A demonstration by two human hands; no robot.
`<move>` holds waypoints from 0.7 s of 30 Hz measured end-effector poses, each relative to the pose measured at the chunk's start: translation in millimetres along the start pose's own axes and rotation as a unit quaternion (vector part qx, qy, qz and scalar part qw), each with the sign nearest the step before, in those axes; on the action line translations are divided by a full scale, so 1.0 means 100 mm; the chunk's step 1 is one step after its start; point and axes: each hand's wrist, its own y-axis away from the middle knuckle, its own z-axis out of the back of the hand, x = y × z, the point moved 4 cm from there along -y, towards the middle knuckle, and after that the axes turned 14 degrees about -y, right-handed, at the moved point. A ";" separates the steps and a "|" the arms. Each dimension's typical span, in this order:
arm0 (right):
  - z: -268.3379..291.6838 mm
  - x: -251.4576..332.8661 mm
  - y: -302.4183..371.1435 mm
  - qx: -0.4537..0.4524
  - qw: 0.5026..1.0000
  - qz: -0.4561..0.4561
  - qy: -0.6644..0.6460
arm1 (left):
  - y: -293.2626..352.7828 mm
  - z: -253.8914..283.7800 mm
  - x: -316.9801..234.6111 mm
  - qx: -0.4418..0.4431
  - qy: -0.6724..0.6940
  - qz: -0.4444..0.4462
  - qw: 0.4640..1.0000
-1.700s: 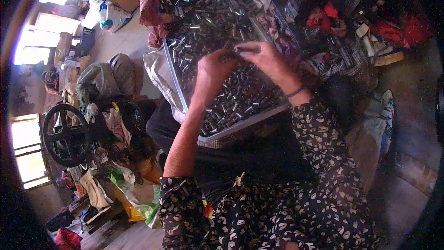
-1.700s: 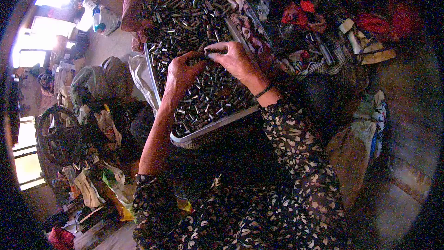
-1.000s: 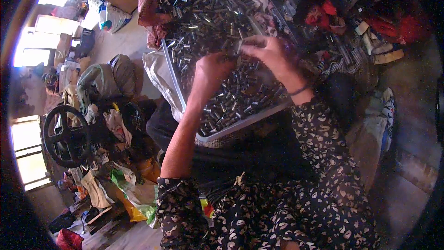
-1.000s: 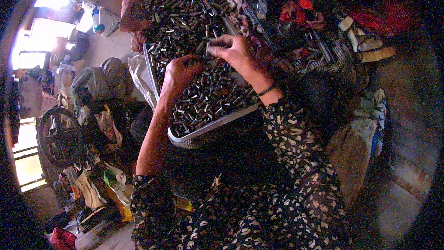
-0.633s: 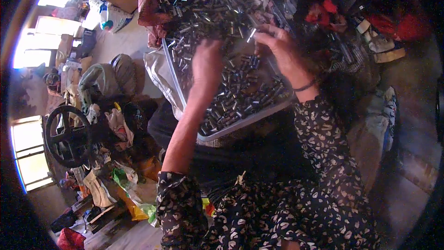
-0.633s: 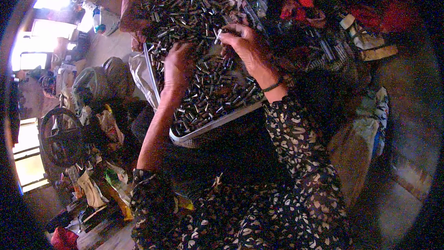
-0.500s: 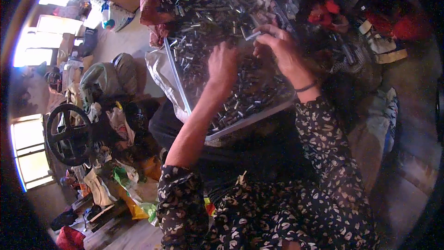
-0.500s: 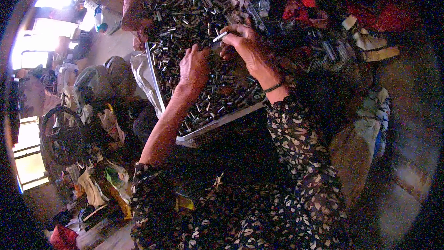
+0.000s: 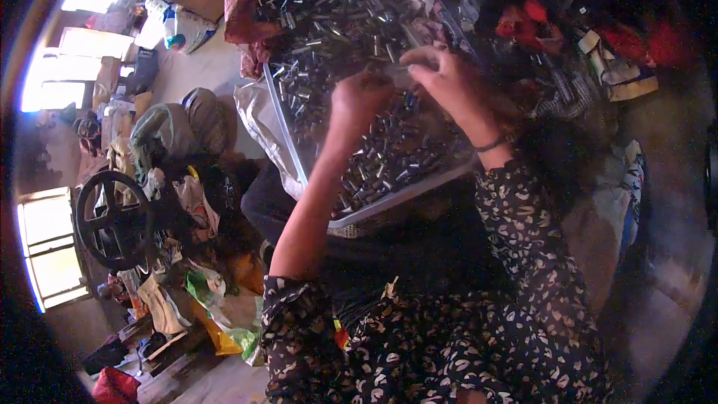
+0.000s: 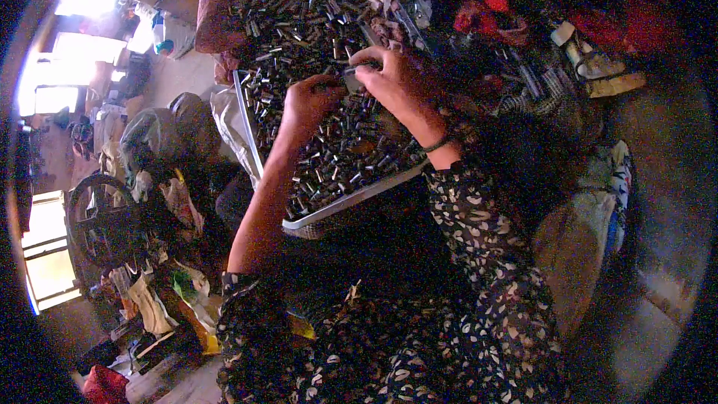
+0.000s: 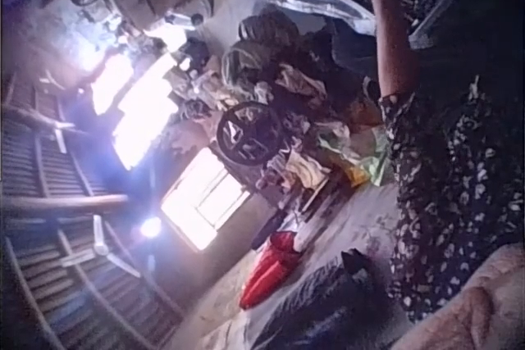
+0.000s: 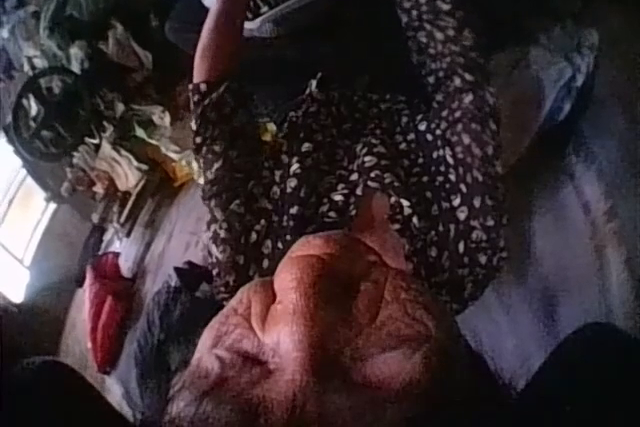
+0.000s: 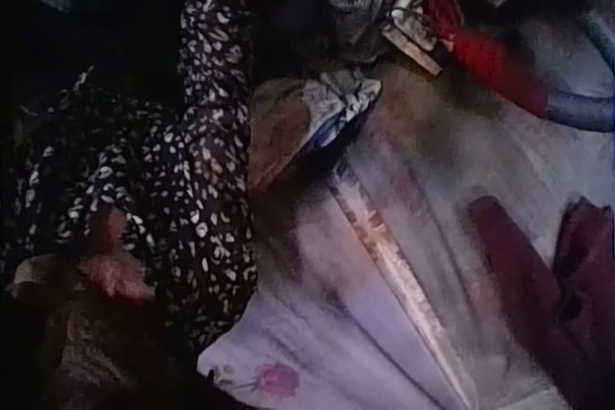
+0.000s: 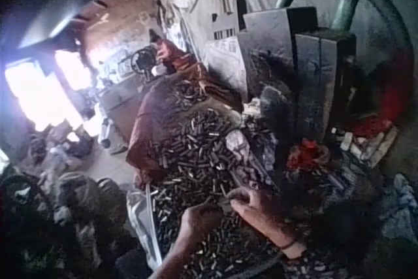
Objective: The person sorts through small metal parts in a tray and fits components together by hand.
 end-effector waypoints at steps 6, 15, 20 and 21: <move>-0.14 0.22 0.12 0.026 0.992 0.117 0.035 | 0.16 -0.01 0.05 0.122 0.358 0.031 0.925; -0.19 -0.10 0.03 0.060 0.991 0.105 -0.048 | 0.24 -0.03 0.02 0.104 0.456 0.084 0.880; -0.15 0.06 0.09 0.030 0.997 0.001 -0.073 | 0.25 0.03 0.08 0.111 0.444 0.082 0.885; -0.15 0.08 0.11 0.032 0.995 -0.027 -0.087 | 0.25 0.03 0.08 0.111 0.445 0.082 0.885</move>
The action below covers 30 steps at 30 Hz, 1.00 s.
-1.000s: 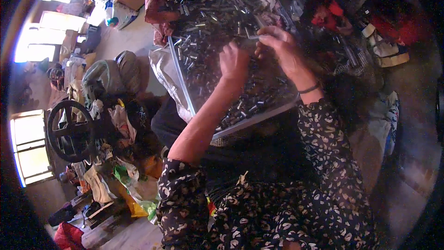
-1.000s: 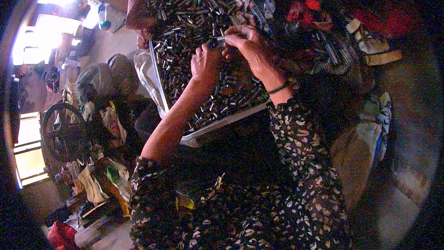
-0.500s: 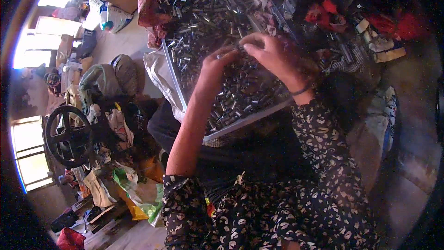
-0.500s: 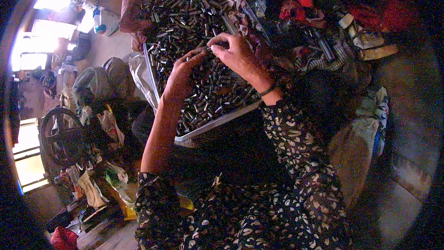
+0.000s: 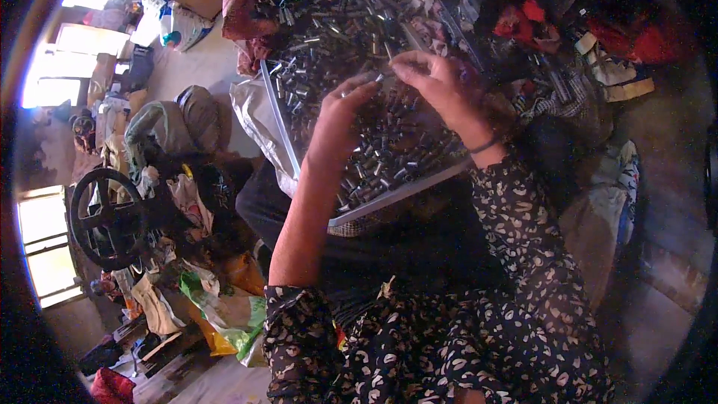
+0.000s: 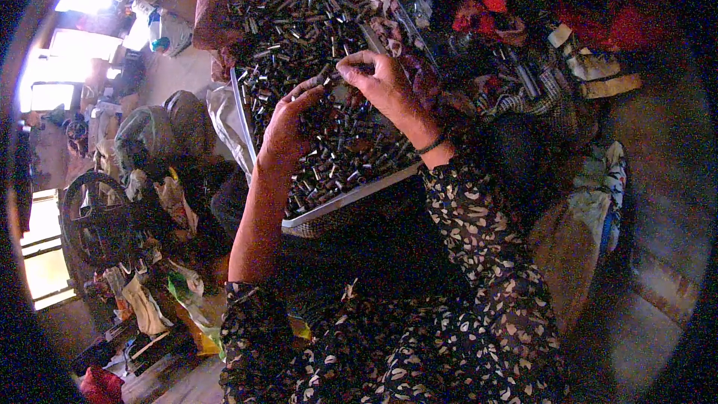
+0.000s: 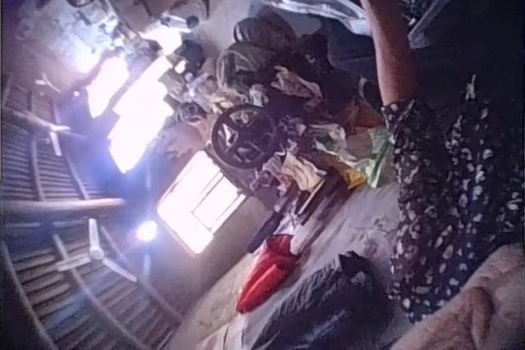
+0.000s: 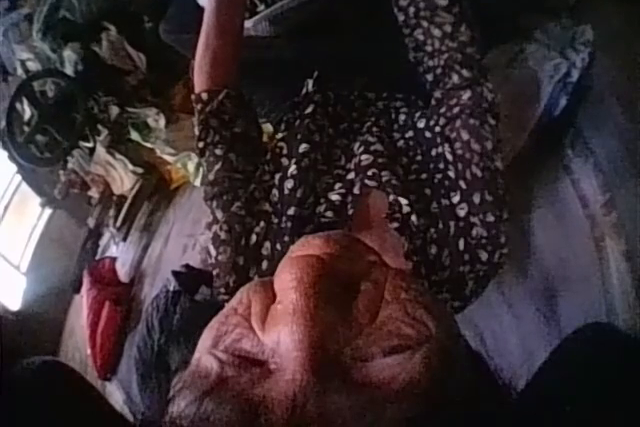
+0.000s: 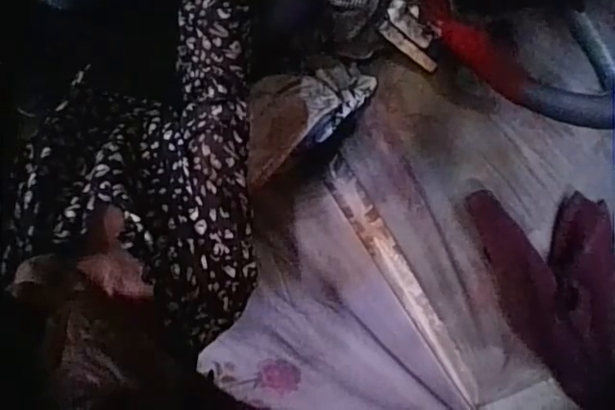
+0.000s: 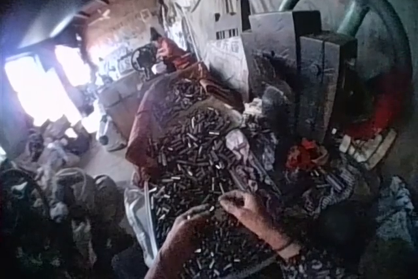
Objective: The person sorts through small metal parts in a tray and fits components together by hand.
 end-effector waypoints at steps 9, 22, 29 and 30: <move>0.05 -0.11 -0.06 0.037 0.999 -0.010 -0.026 | -0.02 0.02 -0.07 -0.022 -0.101 -0.022 0.994; -0.05 0.00 -0.05 0.003 0.997 0.048 0.064 | -0.04 0.07 -0.12 -0.107 -0.331 -0.156 0.925; 0.04 -0.33 -0.09 -0.016 0.996 0.053 0.073 | 0.09 0.03 -0.10 -0.059 -0.194 -0.112 0.973; -0.03 -0.26 -0.09 -0.020 0.998 0.057 0.033 | 0.09 0.03 -0.11 -0.029 -0.150 -0.094 0.984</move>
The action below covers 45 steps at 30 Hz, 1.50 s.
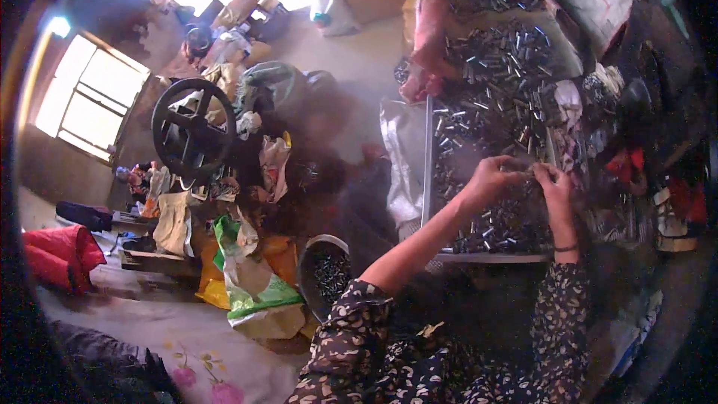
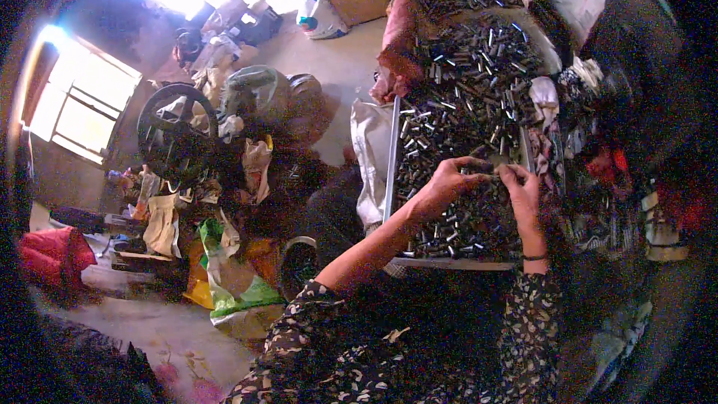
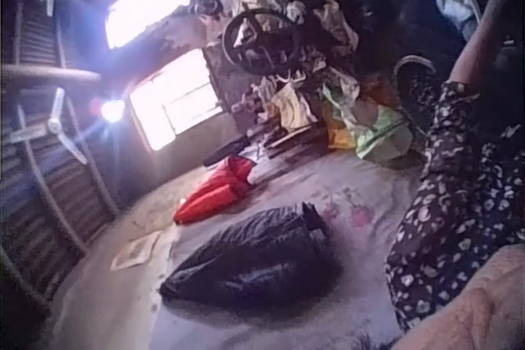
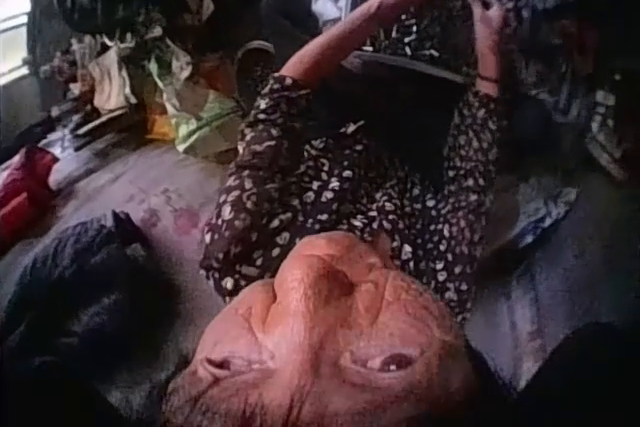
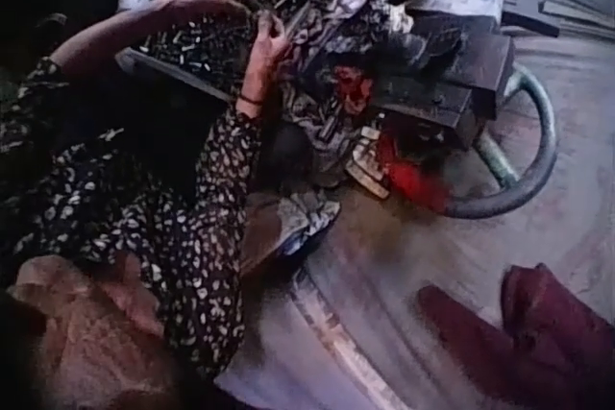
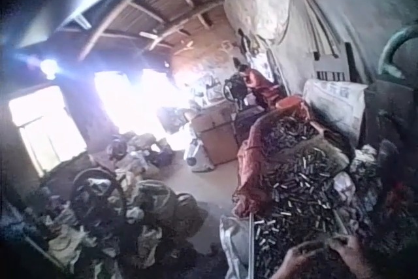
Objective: The person sorts through small metal parts in a tray and fits components together by hand.
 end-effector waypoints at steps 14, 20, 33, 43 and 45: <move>-0.02 0.65 0.30 -0.057 0.974 0.139 0.168 | -0.02 -0.19 0.11 0.111 0.094 0.074 0.987; 0.50 0.44 0.31 -0.063 0.995 0.051 0.055 | -0.09 -0.32 0.22 0.192 0.216 0.071 0.955; 0.95 0.61 0.10 -0.083 0.958 0.172 0.215 | -0.26 -0.69 -0.15 0.131 0.096 0.035 0.986; 0.75 0.57 0.26 -0.057 0.991 0.044 0.113 | -0.17 -0.85 -0.37 0.117 -0.018 -0.049 0.992; 0.69 0.62 0.31 -0.045 0.986 0.079 0.142 | -0.18 -0.84 -0.28 0.131 0.005 -0.021 0.991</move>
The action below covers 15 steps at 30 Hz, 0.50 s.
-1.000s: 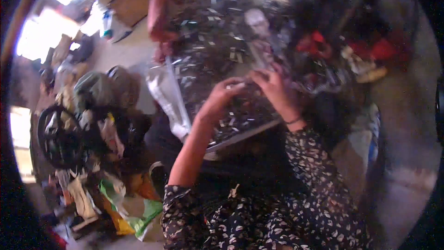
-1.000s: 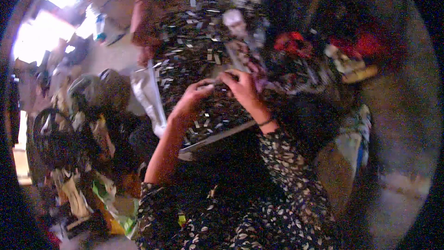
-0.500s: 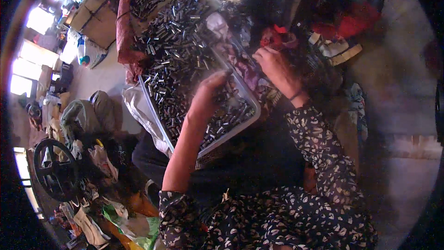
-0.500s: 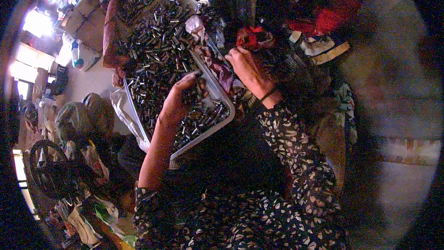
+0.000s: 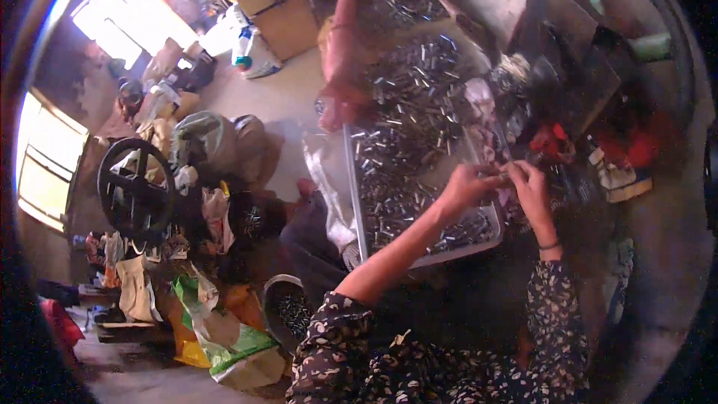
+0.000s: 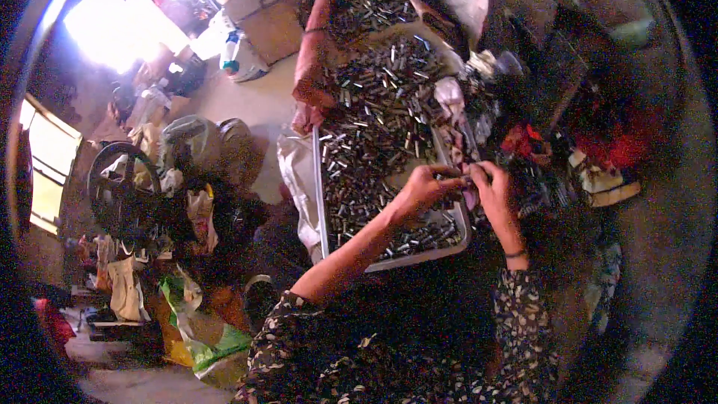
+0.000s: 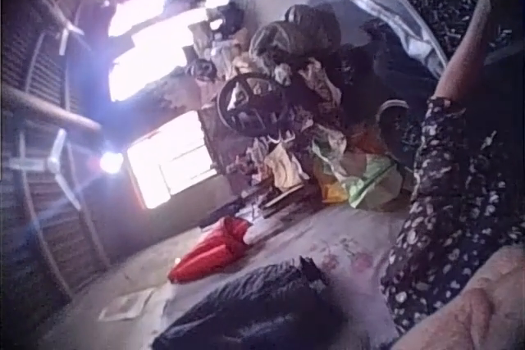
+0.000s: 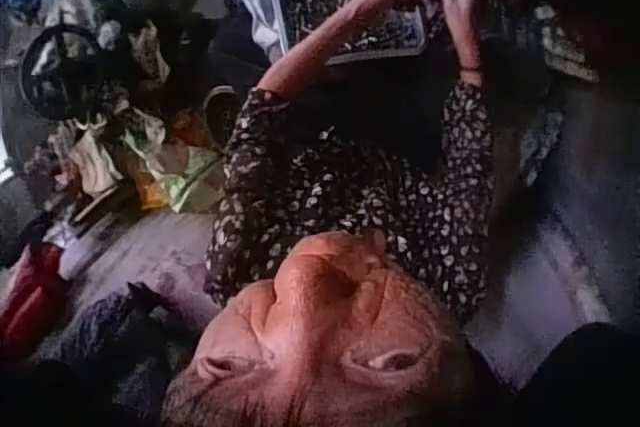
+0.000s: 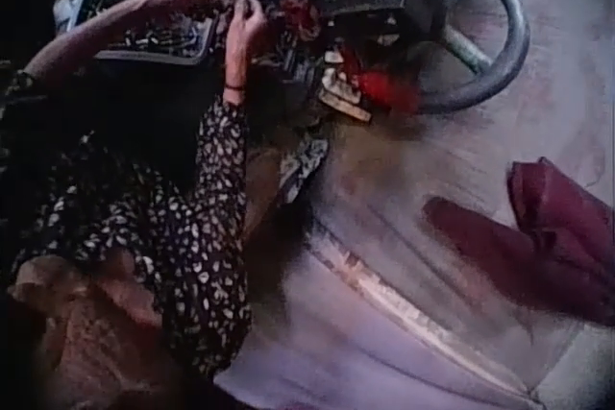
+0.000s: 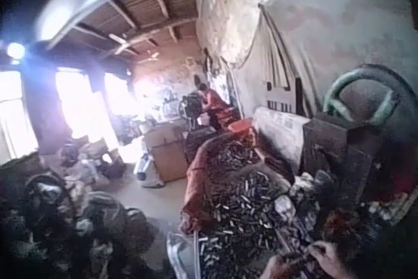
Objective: The person sorts through small metal parts in a tray and fits components together by hand.
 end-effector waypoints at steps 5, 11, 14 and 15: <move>0.32 0.77 0.18 -0.137 0.957 0.179 0.181 | -0.01 0.12 0.02 -0.008 0.006 0.007 1.000; 1.23 1.38 0.34 -0.344 0.784 0.339 0.389 | -0.16 0.09 -0.11 -0.006 -0.100 -0.085 0.991; 1.47 1.63 0.31 -0.398 0.714 0.375 0.437 | -0.24 0.05 -0.04 0.020 0.024 0.018 0.999; 1.54 1.65 0.27 -0.422 0.716 0.358 0.426 | -0.25 0.07 -0.09 -0.002 -0.032 -0.012 0.999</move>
